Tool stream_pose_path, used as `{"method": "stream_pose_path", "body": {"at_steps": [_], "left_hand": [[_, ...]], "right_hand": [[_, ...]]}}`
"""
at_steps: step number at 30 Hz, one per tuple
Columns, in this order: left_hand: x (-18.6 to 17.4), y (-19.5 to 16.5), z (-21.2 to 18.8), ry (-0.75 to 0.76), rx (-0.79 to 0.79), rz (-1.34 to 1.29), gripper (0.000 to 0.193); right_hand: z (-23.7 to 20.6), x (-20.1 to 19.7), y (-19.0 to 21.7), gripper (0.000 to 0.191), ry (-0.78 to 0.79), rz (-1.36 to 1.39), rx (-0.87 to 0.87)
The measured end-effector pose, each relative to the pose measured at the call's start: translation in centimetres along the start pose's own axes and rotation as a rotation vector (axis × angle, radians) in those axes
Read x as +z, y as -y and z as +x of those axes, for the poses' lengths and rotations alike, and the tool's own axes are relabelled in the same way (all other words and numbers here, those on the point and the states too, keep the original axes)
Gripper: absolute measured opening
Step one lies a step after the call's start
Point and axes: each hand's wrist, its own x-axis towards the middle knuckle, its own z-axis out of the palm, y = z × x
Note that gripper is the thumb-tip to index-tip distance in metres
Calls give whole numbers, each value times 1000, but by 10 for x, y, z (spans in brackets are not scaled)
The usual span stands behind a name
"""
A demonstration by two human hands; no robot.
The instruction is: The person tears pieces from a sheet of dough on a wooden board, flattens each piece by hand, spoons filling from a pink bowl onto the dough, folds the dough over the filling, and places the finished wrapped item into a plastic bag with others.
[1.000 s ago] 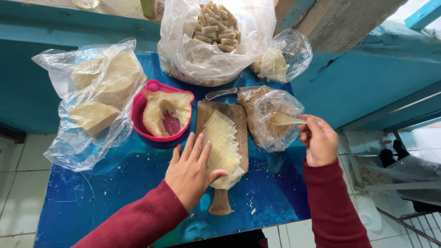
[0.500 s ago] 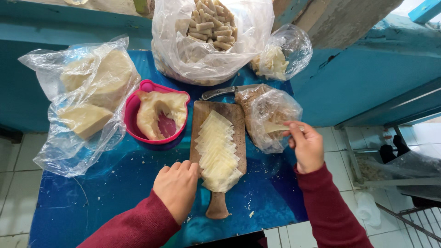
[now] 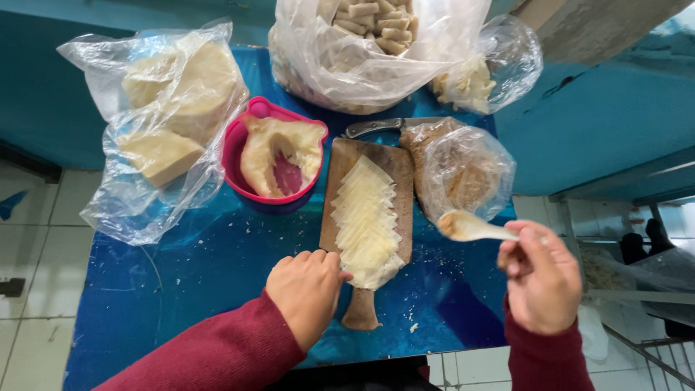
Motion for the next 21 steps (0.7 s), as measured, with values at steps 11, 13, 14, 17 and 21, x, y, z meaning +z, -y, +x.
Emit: {"method": "stream_pose_path", "body": {"at_steps": [11, 13, 14, 17, 21], "left_hand": [[12, 4, 2, 115, -81, -124, 26], [12, 4, 2, 125, -99, -129, 25], [12, 4, 1, 130, -108, -132, 25], [12, 3, 1, 126, -148, -130, 26], [12, 4, 2, 140, -170, -144, 27]], "right_hand": [[-63, 65, -30, 19, 209, -515, -92], [-72, 71, -25, 16, 258, -624, -226], [-74, 74, -24, 15, 269, -658, -291], [-81, 79, -20, 13, 312, -737, -484], [-83, 81, -19, 20, 408, -807, -722]]}}
